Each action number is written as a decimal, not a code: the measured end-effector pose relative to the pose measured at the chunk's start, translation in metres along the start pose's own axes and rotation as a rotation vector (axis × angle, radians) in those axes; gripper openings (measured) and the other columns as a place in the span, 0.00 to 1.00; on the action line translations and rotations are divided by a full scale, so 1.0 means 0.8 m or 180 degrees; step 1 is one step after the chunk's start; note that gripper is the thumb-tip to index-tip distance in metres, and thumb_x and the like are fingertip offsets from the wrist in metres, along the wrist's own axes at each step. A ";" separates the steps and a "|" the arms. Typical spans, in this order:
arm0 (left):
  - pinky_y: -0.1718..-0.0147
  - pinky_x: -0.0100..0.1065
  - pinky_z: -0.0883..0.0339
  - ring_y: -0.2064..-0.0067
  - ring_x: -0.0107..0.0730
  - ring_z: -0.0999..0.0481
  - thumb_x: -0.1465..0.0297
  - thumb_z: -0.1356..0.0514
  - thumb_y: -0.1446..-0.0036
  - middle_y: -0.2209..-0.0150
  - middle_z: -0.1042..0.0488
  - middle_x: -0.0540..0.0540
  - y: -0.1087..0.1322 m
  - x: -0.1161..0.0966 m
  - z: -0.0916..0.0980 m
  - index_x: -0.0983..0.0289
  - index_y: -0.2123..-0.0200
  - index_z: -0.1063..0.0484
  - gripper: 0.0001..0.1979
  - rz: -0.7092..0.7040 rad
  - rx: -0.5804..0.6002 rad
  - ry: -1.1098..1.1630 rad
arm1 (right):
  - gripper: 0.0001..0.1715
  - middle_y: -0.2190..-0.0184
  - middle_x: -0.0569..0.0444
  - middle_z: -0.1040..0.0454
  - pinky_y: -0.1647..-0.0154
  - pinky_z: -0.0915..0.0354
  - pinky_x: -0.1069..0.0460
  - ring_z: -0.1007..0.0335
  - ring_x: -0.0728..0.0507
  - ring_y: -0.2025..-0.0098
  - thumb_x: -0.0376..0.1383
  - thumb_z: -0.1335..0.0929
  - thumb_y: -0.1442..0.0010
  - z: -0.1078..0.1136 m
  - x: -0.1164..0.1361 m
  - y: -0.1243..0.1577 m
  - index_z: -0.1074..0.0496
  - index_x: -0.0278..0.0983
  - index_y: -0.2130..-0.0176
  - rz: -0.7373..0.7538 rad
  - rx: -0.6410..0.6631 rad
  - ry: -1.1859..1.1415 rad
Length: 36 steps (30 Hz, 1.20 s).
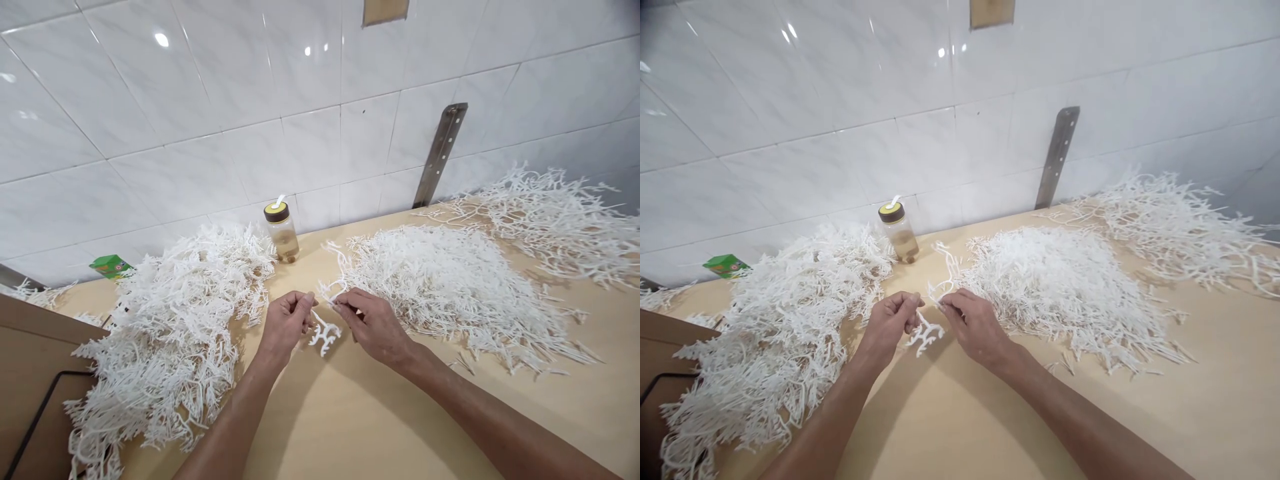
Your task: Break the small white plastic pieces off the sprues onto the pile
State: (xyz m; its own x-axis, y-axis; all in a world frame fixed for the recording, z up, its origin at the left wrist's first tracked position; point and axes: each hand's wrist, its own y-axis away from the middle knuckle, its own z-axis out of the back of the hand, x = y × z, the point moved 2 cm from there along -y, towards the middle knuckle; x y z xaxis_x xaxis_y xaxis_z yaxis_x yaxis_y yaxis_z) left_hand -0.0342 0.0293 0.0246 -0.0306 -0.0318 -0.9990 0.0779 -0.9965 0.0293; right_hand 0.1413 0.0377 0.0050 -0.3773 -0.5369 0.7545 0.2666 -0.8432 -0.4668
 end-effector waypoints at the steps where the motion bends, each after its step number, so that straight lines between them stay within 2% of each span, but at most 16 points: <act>1: 0.80 0.26 0.42 0.81 0.23 0.36 0.54 0.33 0.51 0.84 0.34 0.48 0.001 0.004 -0.003 0.66 0.74 0.25 0.19 0.0098 -0.0085 0.0231 | 0.14 0.71 0.51 0.27 0.71 0.35 0.51 0.32 0.46 0.71 0.40 0.38 0.33 -0.002 0.001 0.001 0.25 0.39 0.65 0.0040 0.0083 0.0008; 4: 0.79 0.25 0.40 0.80 0.22 0.35 0.55 0.31 0.54 0.80 0.31 0.48 0.005 0.020 -0.013 0.66 0.72 0.27 0.20 0.0416 -0.0193 0.0726 | 0.13 0.71 0.52 0.27 0.71 0.36 0.52 0.33 0.46 0.71 0.37 0.37 0.33 -0.006 0.002 0.003 0.25 0.38 0.66 -0.0020 0.0239 0.0069; 6: 0.81 0.26 0.40 0.81 0.23 0.34 0.53 0.31 0.54 0.78 0.29 0.48 0.008 0.028 -0.020 0.65 0.66 0.28 0.22 0.0563 -0.0032 0.0910 | 0.13 0.71 0.53 0.27 0.71 0.37 0.53 0.33 0.46 0.70 0.37 0.37 0.34 -0.007 0.003 0.003 0.26 0.38 0.66 -0.0167 0.0330 0.0019; 9: 0.84 0.24 0.44 0.84 0.19 0.39 0.52 0.33 0.51 0.79 0.33 0.45 0.010 0.033 -0.026 0.64 0.61 0.28 0.23 0.0542 0.0188 0.0976 | 0.16 0.74 0.55 0.29 0.74 0.38 0.54 0.35 0.48 0.74 0.39 0.37 0.33 -0.008 0.004 0.003 0.28 0.37 0.70 -0.0461 0.0546 -0.0287; 11: 0.85 0.23 0.48 0.84 0.17 0.44 0.52 0.32 0.51 0.81 0.37 0.43 0.010 0.032 -0.027 0.65 0.64 0.28 0.22 0.0504 0.0110 0.1001 | 0.17 0.76 0.57 0.31 0.76 0.39 0.55 0.37 0.50 0.77 0.40 0.37 0.34 -0.011 0.005 0.003 0.29 0.37 0.72 -0.0641 0.0667 -0.0485; 13: 0.85 0.23 0.51 0.84 0.16 0.46 0.52 0.32 0.52 0.82 0.42 0.42 0.010 0.032 -0.027 0.65 0.72 0.32 0.22 0.0494 -0.0102 0.1023 | 0.16 0.76 0.56 0.31 0.76 0.39 0.55 0.37 0.50 0.77 0.40 0.36 0.34 -0.014 0.006 0.005 0.29 0.37 0.72 -0.0716 0.0731 -0.0583; 15: 0.84 0.24 0.50 0.84 0.18 0.45 0.51 0.32 0.52 0.84 0.44 0.42 0.010 0.033 -0.027 0.64 0.78 0.38 0.24 0.0495 -0.0288 0.1019 | 0.14 0.73 0.54 0.29 0.74 0.37 0.54 0.34 0.48 0.73 0.40 0.36 0.34 -0.018 0.008 0.008 0.27 0.37 0.68 -0.0709 0.0744 -0.0688; 17: 0.83 0.25 0.48 0.83 0.20 0.44 0.52 0.33 0.51 0.84 0.44 0.42 0.011 0.033 -0.025 0.63 0.79 0.41 0.25 0.0476 -0.0478 0.0982 | 0.12 0.67 0.51 0.26 0.71 0.34 0.54 0.30 0.46 0.68 0.40 0.37 0.34 -0.020 0.013 0.011 0.27 0.37 0.58 -0.0662 0.0780 -0.0894; 20: 0.81 0.25 0.46 0.82 0.20 0.44 0.55 0.36 0.47 0.83 0.43 0.42 0.010 0.032 -0.020 0.62 0.77 0.42 0.22 0.0313 -0.0872 0.0823 | 0.21 0.55 0.48 0.25 0.62 0.30 0.51 0.28 0.43 0.58 0.38 0.35 0.36 -0.022 0.024 0.016 0.33 0.39 0.43 -0.0429 0.0919 -0.1066; 22: 0.79 0.26 0.44 0.80 0.21 0.44 0.57 0.38 0.44 0.81 0.43 0.43 0.009 0.031 -0.015 0.62 0.77 0.42 0.20 0.0162 -0.1093 0.0559 | 0.31 0.49 0.46 0.28 0.54 0.30 0.47 0.29 0.41 0.51 0.37 0.31 0.40 -0.023 0.030 0.019 0.37 0.40 0.39 -0.0237 0.1063 -0.0966; 24: 0.77 0.26 0.44 0.78 0.22 0.44 0.60 0.40 0.42 0.81 0.43 0.43 0.007 0.030 -0.011 0.62 0.77 0.42 0.18 0.0010 -0.1275 0.0212 | 0.35 0.47 0.44 0.29 0.52 0.30 0.46 0.30 0.39 0.50 0.38 0.28 0.43 -0.027 0.032 0.021 0.37 0.39 0.39 -0.0244 0.1091 -0.0897; 26: 0.75 0.26 0.44 0.77 0.23 0.44 0.63 0.41 0.42 0.80 0.44 0.44 0.006 0.032 -0.009 0.62 0.78 0.42 0.17 -0.0150 -0.1334 -0.0052 | 0.28 0.51 0.45 0.26 0.57 0.28 0.47 0.27 0.41 0.55 0.40 0.30 0.41 -0.030 0.028 0.021 0.34 0.38 0.42 -0.0493 0.0921 -0.1046; 29: 0.74 0.26 0.43 0.75 0.24 0.42 0.63 0.43 0.41 0.79 0.42 0.45 0.008 0.035 -0.013 0.62 0.78 0.40 0.16 -0.0352 -0.1059 -0.0198 | 0.14 0.69 0.53 0.25 0.70 0.28 0.51 0.28 0.47 0.71 0.43 0.34 0.36 -0.032 0.020 0.019 0.28 0.37 0.56 -0.0908 0.0569 -0.1385; 32: 0.76 0.26 0.44 0.76 0.24 0.43 0.62 0.44 0.40 0.80 0.42 0.45 0.011 0.038 -0.019 0.62 0.77 0.39 0.16 -0.0408 -0.0643 -0.0165 | 0.15 0.78 0.58 0.31 0.75 0.30 0.53 0.33 0.49 0.77 0.47 0.32 0.39 -0.027 0.016 0.015 0.29 0.37 0.65 -0.1132 0.0342 -0.1442; 34: 0.76 0.26 0.45 0.77 0.24 0.44 0.62 0.45 0.40 0.81 0.44 0.44 0.013 0.038 -0.020 0.62 0.78 0.40 0.17 -0.0429 -0.0559 -0.0142 | 0.18 0.75 0.57 0.30 0.78 0.30 0.53 0.32 0.48 0.75 0.47 0.29 0.43 -0.022 0.014 0.012 0.30 0.37 0.60 -0.1330 0.0199 -0.1563; 36: 0.77 0.26 0.46 0.77 0.24 0.45 0.61 0.45 0.39 0.81 0.44 0.44 0.016 0.036 -0.021 0.62 0.78 0.42 0.18 -0.0488 -0.0582 -0.0187 | 0.25 0.73 0.57 0.30 0.79 0.29 0.53 0.31 0.47 0.73 0.46 0.26 0.46 -0.019 0.013 0.010 0.33 0.37 0.54 -0.1515 0.0216 -0.1869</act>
State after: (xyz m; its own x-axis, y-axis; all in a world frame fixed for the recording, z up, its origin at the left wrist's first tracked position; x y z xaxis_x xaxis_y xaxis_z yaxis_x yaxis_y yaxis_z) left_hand -0.0177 0.0168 -0.0045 -0.1134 0.1091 -0.9875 0.2467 -0.9597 -0.1344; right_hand 0.1256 0.0251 0.0025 0.0637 0.0021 0.9980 0.2541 -0.9671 -0.0141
